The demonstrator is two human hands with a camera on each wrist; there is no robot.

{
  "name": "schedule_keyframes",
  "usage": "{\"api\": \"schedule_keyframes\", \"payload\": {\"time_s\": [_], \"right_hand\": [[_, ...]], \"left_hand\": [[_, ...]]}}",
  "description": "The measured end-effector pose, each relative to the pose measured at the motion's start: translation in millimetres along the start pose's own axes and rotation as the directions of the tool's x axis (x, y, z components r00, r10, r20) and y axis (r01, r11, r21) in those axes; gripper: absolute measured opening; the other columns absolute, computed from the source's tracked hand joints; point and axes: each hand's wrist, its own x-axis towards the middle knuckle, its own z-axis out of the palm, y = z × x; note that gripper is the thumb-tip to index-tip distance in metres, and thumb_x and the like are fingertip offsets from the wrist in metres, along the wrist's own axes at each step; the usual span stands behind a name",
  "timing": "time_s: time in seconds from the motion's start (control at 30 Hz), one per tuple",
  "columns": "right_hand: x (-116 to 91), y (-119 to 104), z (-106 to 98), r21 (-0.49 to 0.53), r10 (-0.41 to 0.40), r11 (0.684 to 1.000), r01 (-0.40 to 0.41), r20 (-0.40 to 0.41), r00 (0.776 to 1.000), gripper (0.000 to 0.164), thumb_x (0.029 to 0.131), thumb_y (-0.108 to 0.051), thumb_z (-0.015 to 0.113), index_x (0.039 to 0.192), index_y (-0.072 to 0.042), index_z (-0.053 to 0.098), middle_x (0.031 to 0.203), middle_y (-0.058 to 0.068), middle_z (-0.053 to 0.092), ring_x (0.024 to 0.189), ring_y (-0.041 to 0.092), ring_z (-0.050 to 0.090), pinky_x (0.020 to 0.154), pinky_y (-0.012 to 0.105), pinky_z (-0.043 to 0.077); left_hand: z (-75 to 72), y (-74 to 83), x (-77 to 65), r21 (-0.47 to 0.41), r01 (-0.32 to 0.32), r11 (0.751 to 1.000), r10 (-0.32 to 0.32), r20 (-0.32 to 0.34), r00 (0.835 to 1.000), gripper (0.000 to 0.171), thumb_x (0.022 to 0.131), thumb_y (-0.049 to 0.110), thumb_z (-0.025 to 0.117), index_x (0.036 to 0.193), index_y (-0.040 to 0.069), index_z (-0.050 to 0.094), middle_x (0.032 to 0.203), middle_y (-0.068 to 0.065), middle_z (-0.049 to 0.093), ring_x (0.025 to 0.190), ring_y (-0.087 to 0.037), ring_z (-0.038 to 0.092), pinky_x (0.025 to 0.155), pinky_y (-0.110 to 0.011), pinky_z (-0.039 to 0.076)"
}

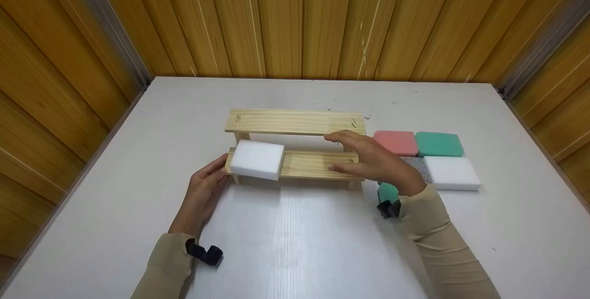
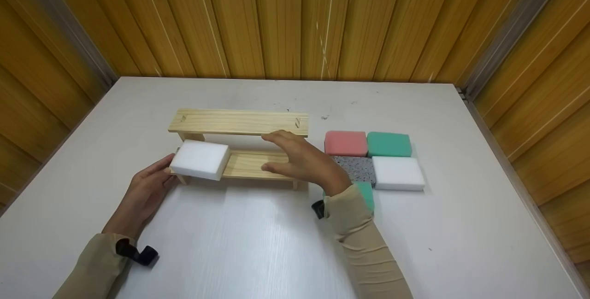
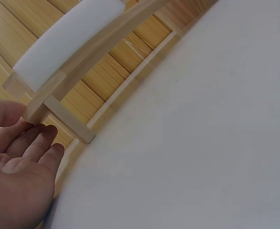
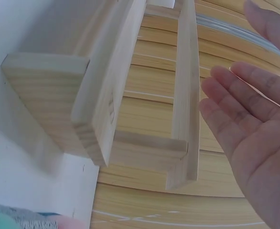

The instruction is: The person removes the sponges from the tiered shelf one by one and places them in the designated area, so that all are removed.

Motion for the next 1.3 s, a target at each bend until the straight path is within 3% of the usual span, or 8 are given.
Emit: {"api": "schedule_keyframes", "payload": {"time_s": [0.57, 1.0, 1.3], "right_hand": [[29, -13, 24, 0.033, -0.007, 0.999, 0.007, 0.018, 1.0, 0.063, 0.089, -0.033, 0.068, 0.142, -0.009, 0.046, 0.144, 0.01, 0.049, 0.133, 0.027, 0.046, 0.111, 0.046, 0.04], [54, -29, 46, 0.017, 0.045, 0.999, -0.046, 0.073, 0.996, 0.069, 0.088, -0.04, 0.068, 0.144, -0.01, 0.043, 0.149, 0.01, 0.043, 0.139, 0.03, 0.038, 0.115, 0.048, 0.034], [69, -38, 60, 0.024, 0.018, 1.0, -0.02, 0.086, 0.996, 0.072, 0.085, -0.038, 0.072, 0.145, -0.009, 0.042, 0.149, 0.012, 0.041, 0.138, 0.028, 0.038, 0.115, 0.044, 0.035]], "left_hand": [[0.5, 0.8, -1.3, -0.011, -0.006, 1.0, 0.006, -0.003, 1.0, 0.049, 0.097, -0.001, 0.046, 0.145, 0.001, 0.038, 0.152, -0.01, 0.037, 0.139, -0.02, 0.039, 0.108, -0.021, 0.042], [0.1, -0.4, 0.0, 0.008, 0.001, 1.0, -0.001, -0.005, 1.0, 0.049, 0.098, 0.0, 0.045, 0.146, 0.001, 0.037, 0.153, -0.011, 0.037, 0.14, -0.02, 0.038, 0.11, -0.023, 0.039], [0.6, 0.0, -0.2, 0.004, 0.011, 1.0, -0.011, -0.018, 1.0, 0.049, 0.097, 0.0, 0.045, 0.145, 0.002, 0.039, 0.153, -0.009, 0.037, 0.14, -0.019, 0.038, 0.109, -0.022, 0.04]]}}
